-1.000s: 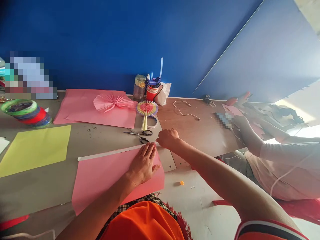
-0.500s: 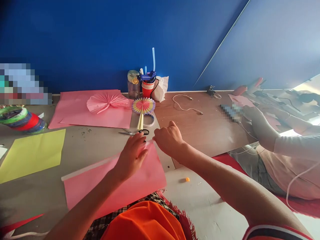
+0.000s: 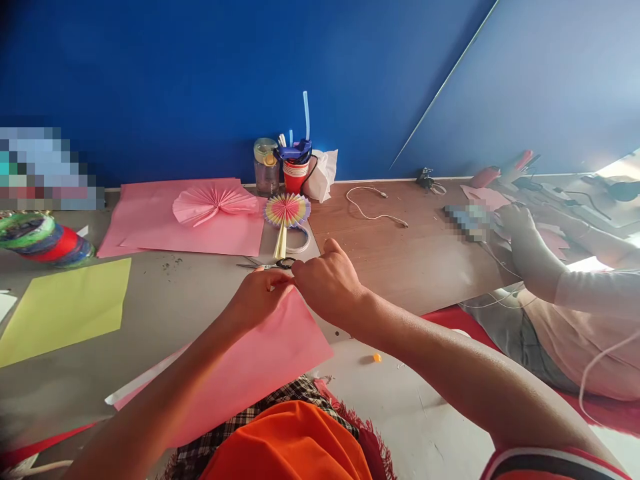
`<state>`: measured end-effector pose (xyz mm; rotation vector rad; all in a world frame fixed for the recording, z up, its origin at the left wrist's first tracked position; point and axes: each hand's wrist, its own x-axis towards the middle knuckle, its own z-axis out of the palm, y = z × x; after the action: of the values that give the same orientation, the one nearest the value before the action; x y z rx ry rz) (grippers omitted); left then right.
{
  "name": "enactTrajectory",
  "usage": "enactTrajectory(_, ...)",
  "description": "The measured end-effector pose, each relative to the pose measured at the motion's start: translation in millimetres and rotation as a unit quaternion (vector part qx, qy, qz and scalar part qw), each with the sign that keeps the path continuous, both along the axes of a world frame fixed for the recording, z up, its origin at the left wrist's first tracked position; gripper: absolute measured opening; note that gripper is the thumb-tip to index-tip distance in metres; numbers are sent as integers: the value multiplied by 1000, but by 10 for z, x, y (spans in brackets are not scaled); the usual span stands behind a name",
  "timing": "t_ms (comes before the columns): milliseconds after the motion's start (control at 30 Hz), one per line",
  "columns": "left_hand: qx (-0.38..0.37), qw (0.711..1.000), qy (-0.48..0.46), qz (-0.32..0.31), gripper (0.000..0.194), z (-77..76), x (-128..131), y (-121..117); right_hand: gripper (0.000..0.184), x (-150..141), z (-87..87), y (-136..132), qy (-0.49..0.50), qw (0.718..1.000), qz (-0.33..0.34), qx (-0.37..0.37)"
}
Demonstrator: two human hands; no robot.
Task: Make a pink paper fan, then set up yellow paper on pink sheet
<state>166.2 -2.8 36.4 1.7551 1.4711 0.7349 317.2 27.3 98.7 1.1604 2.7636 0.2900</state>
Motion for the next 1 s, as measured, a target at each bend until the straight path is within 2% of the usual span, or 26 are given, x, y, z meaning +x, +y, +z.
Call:
enactTrajectory(300, -21, 996, -45, 69, 16, 77, -38, -37, 38, -8, 19, -27, 22, 998, -54, -27)
enactTrajectory(433, -49, 991, -97, 84, 14, 96, -70, -37, 39, 2, -79, -67, 71, 995, -69, -1)
enactTrajectory(633, -80, 987, -112, 84, 12, 96, -59, -16, 45, 90, -281, -145, 142, 986, -84, 11)
enactTrajectory(867, -115, 983, -114, 84, 10, 105, 40, 13, 45, 97, -371, -202, 172, 981, -80, 32)
enactTrajectory(933, -113, 983, -118, 87, 10, 91, -14, 39, 46, 119, -367, -249, 189, 979, -69, 44)
enactTrajectory(1000, -77, 984, -114, 114, 11, 57, -174, 68, 48, 200, -340, -312, 213, 973, -65, 61)
